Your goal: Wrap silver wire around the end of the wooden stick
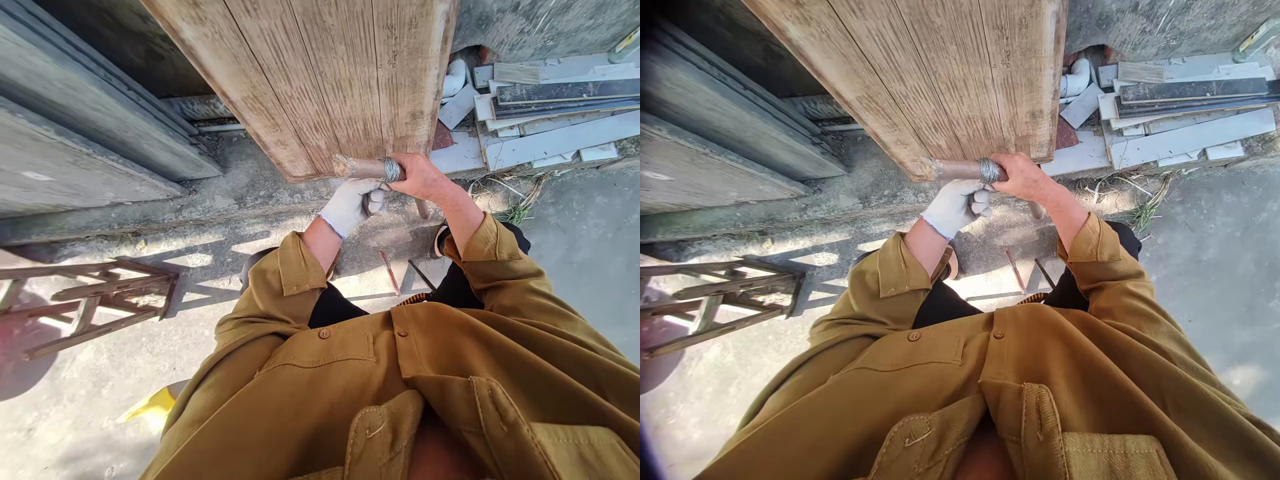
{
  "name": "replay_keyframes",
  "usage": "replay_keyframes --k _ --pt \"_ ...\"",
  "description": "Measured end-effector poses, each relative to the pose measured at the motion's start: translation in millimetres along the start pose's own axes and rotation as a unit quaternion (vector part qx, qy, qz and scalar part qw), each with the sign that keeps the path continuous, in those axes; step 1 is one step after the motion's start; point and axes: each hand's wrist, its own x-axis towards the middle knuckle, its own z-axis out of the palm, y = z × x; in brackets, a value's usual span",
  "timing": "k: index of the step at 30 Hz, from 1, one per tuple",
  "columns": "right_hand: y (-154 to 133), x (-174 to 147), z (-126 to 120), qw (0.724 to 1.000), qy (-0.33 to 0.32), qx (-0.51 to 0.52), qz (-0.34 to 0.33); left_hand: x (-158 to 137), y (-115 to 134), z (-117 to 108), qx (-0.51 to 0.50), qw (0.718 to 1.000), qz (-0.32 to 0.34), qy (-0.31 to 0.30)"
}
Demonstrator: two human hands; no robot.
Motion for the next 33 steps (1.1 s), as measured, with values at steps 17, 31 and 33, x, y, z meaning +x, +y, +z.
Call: replay_keyframes --k 17,31,33 --pt "8 -3 -4 0.998 0.008 0.052 0.042 -3 4 5 -0.035 0.997 -0.042 -0.056" --pt "13 -4 -4 0.995 0.009 0.071 0.063 7 1 -6 0.029 0.997 0.05 -0.051" --pt "16 -5 -1 0.993 0.012 0.092 0.073 6 2 -5 0.042 0.997 0.059 -0.04"
